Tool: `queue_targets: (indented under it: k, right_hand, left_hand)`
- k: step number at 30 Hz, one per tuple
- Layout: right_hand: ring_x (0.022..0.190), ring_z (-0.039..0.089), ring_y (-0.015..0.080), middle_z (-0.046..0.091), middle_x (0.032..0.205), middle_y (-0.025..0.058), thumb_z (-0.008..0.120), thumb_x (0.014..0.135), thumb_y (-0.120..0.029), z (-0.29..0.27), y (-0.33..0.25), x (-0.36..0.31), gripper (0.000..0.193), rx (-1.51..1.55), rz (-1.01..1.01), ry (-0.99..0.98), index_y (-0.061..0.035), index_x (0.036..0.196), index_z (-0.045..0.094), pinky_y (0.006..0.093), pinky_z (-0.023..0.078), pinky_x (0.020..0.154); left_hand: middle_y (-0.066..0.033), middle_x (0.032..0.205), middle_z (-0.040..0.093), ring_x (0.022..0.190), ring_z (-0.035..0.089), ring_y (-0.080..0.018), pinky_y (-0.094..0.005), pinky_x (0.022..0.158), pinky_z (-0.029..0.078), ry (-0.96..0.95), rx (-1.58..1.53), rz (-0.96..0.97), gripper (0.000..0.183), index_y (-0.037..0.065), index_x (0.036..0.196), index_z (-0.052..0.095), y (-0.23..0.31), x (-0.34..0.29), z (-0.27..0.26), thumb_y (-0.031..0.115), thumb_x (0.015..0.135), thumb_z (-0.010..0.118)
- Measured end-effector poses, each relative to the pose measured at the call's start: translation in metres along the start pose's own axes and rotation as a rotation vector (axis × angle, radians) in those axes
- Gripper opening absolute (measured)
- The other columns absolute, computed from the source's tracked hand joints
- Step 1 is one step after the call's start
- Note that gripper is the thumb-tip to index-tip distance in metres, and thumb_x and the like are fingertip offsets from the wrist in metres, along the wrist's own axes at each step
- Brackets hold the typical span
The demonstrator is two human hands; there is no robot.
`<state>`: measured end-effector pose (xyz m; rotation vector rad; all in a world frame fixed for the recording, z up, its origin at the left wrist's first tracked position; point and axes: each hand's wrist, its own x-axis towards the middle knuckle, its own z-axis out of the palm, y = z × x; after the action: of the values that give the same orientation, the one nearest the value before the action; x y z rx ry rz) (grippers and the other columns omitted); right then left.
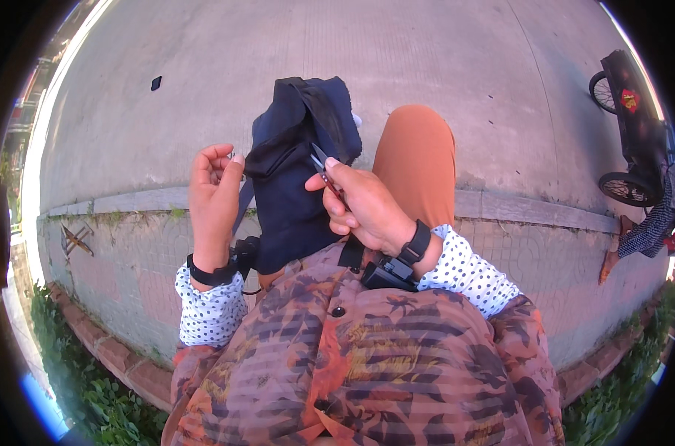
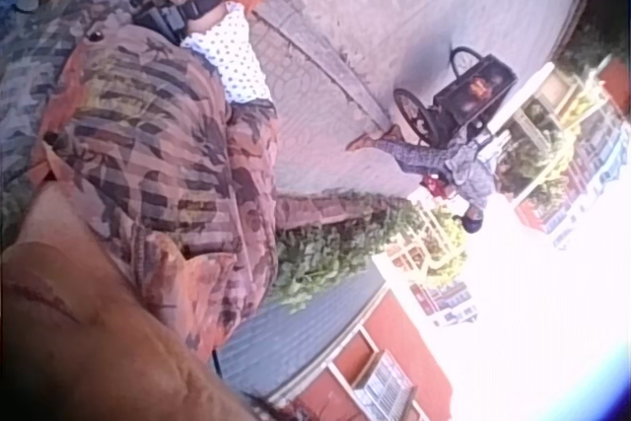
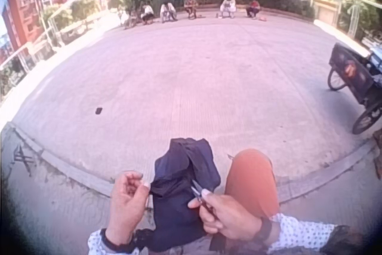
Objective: The person repairs a dark fabric bag by using shears to trim loose threads and then sewing the material with a needle. After finishing the stitches, the person uses the shears to cut the remaining thread.
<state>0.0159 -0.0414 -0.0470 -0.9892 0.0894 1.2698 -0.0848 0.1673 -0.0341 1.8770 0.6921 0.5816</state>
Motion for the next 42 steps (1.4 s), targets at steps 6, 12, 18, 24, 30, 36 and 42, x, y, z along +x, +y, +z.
queue_targets:
  k: [6,12,18,24,30,36,42]
  right_hand:
    - [0.043,0.027,0.0064,0.040,0.059,-0.0029,0.034,0.111,-0.039,0.003,0.002,-0.001,0.049,-0.007,0.007,0.021,0.0025,0.106,0.060,0.0240,0.031,0.044]
    - [0.044,0.028,0.0062,0.040,0.059,-0.0030,0.036,0.110,-0.040,0.000,-0.003,-0.002,0.049,-0.022,-0.013,0.032,0.0023,0.107,0.061,0.0242,0.030,0.044]
    - [0.043,0.029,0.0065,0.040,0.059,-0.0027,0.035,0.110,-0.040,-0.006,-0.010,0.004,0.049,-0.027,-0.035,0.013,0.0024,0.107,0.060,0.0236,0.031,0.045]
    - [0.044,0.031,0.0083,0.040,0.061,-0.0005,0.035,0.110,-0.039,-0.004,-0.011,-0.004,0.048,-0.019,0.011,-0.013,0.0038,0.109,0.057,0.0255,0.034,0.046]
    - [0.046,0.031,0.0097,0.040,0.061,-0.0006,0.034,0.111,-0.035,-0.010,0.006,-0.009,0.044,0.013,0.012,-0.095,0.0026,0.111,0.056,0.0259,0.032,0.044]
    - [0.046,0.032,0.0097,0.041,0.061,-0.0004,0.034,0.111,-0.035,-0.007,0.001,-0.009,0.044,0.016,0.000,-0.086,0.0027,0.111,0.056,0.0259,0.032,0.044]
    - [0.045,0.033,0.0096,0.041,0.061,-0.0005,0.034,0.111,-0.035,-0.005,-0.004,-0.007,0.043,-0.014,-0.001,-0.090,0.0024,0.110,0.056,0.0259,0.033,0.044]
  left_hand:
    - [-0.0096,0.108,0.063,0.101,0.059,-0.0249,-0.0383,0.083,0.048,-0.119,0.459,0.611,0.043,0.003,0.121,0.060,0.029,0.013,0.021,0.012,0.083,0.077]
    - [-0.0099,0.100,0.067,0.090,0.061,-0.0272,-0.0367,0.079,0.049,-0.244,0.515,0.576,0.019,0.004,0.107,0.064,0.001,0.031,0.032,0.008,0.089,0.068]
    - [0.0003,0.076,0.058,0.067,0.056,-0.0071,-0.0246,0.058,0.046,-0.088,0.079,0.052,0.013,0.004,0.106,0.062,0.000,0.038,0.034,0.016,0.102,0.056]
    - [-0.0018,0.077,0.062,0.062,0.057,-0.0077,-0.0249,0.056,0.046,-0.067,-0.033,-0.149,0.010,0.002,0.107,0.059,-0.012,0.034,0.027,0.008,0.099,0.058]
    - [-0.0099,0.066,0.062,0.058,0.063,-0.0282,-0.0395,0.057,0.050,-0.013,0.397,0.244,0.012,0.004,0.100,0.062,-0.023,0.015,0.017,0.005,0.088,0.063]
    - [-0.0145,0.117,0.063,0.110,0.060,-0.0342,-0.0444,0.089,0.049,0.036,0.514,0.531,0.036,0.009,0.119,0.063,0.017,0.024,0.011,0.002,0.083,0.065]
    - [-0.0136,0.128,0.061,0.122,0.055,-0.0329,-0.0458,0.105,0.042,-0.404,0.804,1.070,0.048,0.006,0.123,0.063,0.027,0.040,0.003,-0.003,0.076,0.063]
